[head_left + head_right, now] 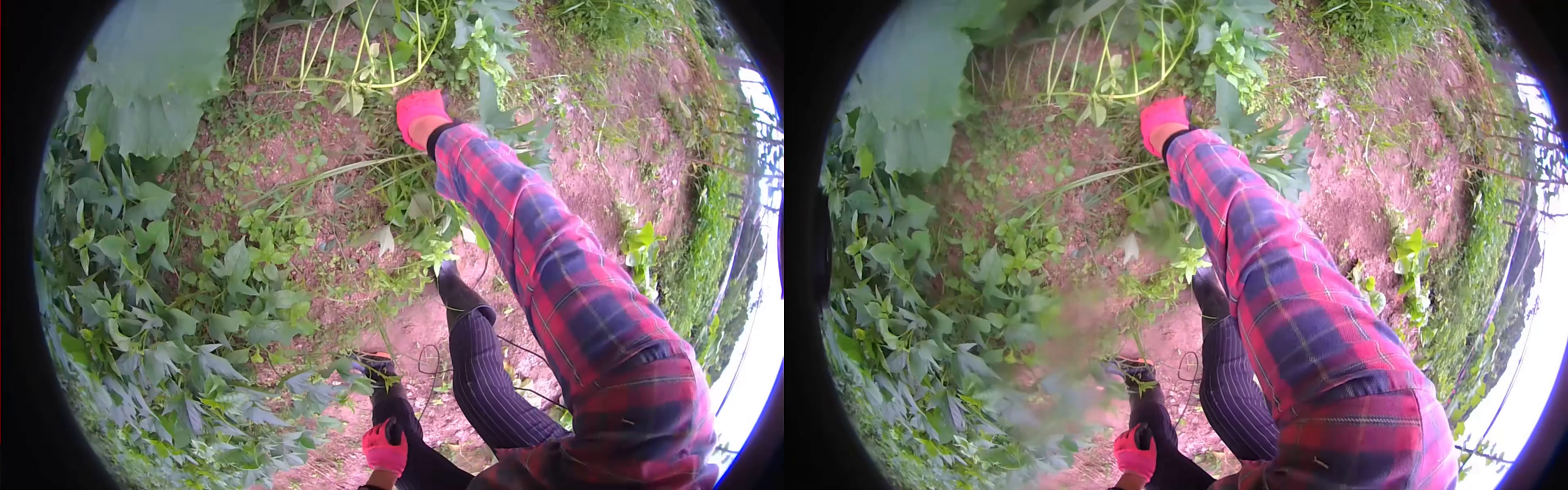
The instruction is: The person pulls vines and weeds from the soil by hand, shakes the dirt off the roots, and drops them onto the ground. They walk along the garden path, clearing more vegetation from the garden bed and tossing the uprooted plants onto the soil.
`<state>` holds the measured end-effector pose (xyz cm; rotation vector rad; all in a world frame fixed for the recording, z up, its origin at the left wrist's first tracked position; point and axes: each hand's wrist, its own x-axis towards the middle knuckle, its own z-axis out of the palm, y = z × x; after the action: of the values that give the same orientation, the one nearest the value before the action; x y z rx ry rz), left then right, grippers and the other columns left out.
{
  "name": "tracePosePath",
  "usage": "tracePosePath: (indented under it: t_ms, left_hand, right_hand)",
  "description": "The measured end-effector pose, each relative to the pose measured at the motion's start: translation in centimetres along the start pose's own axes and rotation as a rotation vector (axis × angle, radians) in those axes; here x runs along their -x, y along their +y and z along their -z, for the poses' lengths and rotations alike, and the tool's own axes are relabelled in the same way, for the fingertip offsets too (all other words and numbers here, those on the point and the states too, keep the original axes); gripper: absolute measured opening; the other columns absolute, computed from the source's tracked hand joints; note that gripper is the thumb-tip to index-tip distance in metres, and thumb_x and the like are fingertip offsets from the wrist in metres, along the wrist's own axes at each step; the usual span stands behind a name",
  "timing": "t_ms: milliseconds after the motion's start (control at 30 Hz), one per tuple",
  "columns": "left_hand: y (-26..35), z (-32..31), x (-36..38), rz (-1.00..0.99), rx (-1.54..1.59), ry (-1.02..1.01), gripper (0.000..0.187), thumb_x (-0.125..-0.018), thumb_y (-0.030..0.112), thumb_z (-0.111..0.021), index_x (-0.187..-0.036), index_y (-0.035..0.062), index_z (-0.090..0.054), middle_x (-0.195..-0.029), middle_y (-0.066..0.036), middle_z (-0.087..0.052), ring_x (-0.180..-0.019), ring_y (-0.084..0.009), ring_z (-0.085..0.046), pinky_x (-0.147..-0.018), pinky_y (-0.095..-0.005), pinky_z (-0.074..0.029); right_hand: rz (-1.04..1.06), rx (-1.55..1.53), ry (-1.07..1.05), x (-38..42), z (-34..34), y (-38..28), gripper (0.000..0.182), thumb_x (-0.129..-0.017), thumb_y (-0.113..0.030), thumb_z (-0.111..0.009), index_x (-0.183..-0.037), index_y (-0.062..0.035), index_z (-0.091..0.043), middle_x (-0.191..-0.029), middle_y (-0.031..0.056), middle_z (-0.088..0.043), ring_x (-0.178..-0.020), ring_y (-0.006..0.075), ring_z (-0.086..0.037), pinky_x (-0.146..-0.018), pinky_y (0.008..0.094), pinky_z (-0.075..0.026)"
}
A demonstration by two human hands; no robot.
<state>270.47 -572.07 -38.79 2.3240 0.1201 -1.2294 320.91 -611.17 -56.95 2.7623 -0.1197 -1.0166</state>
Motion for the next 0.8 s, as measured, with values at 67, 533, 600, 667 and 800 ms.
tracePosePath:
  t_ms: [67,533,600,667,800]
  left_hand:
    - [0.3,-0.3,-1.2,-0.018,0.041,0.009,0.041,-0.073,0.027,-0.072,-0.111,0.0134,-0.064,-0.103,-0.012,-0.065,-0.098,-0.0323,-0.060,-0.090,-0.0449,-0.045]
    - [0.2,0.6,-1.7,-0.058,-0.100,-0.039,0.036,-0.075,0.028,-0.070,-0.107,0.0122,-0.066,-0.096,-0.012,-0.068,-0.093,-0.0319,-0.063,-0.088,-0.0443,-0.047]
    - [0.4,0.7,-2.1,-0.053,-0.122,-0.043,0.036,-0.075,0.028,-0.070,-0.107,0.0119,-0.066,-0.095,-0.012,-0.068,-0.093,-0.0317,-0.063,-0.088,-0.0442,-0.047]
    - [0.2,0.6,-2.2,-0.110,-0.086,-0.027,0.035,-0.075,0.027,-0.070,-0.107,0.0121,-0.066,-0.095,-0.012,-0.068,-0.092,-0.0317,-0.063,-0.087,-0.0440,-0.047]
    - [0.9,1.0,-2.4,-0.092,-0.094,-0.033,0.035,-0.075,0.027,-0.071,-0.107,0.0120,-0.066,-0.094,-0.013,-0.068,-0.089,-0.0321,-0.063,-0.086,-0.0439,-0.048]
  right_hand:
    - [0.001,0.032,0.034,-0.8,0.3,0.5,0.037,-0.062,-0.015,-0.078,-0.099,-0.0128,-0.074,-0.107,0.0115,-0.071,-0.103,0.0294,-0.068,-0.082,0.0423,-0.053]
    - [0.393,0.691,0.331,-2.8,0.4,-0.6,0.021,-0.079,-0.022,-0.068,-0.098,-0.0174,-0.074,-0.099,0.0020,-0.070,-0.093,0.0273,-0.064,-0.075,0.0505,-0.045]
    - [0.386,0.636,0.212,-2.7,0.9,-0.7,0.026,-0.077,-0.025,-0.071,-0.101,-0.0173,-0.074,-0.103,0.0024,-0.071,-0.095,0.0279,-0.066,-0.074,0.0538,-0.046]
    - [0.357,0.326,0.087,-1.6,1.0,-0.4,0.032,-0.071,-0.025,-0.077,-0.102,-0.0163,-0.074,-0.104,0.0041,-0.072,-0.098,0.0273,-0.067,-0.078,0.0531,-0.048]
    - [0.124,-0.120,-0.105,1.5,1.9,1.5,0.043,-0.070,-0.023,-0.079,-0.111,-0.0146,-0.071,-0.113,0.0033,-0.070,-0.107,0.0246,-0.066,-0.078,0.0455,-0.054]
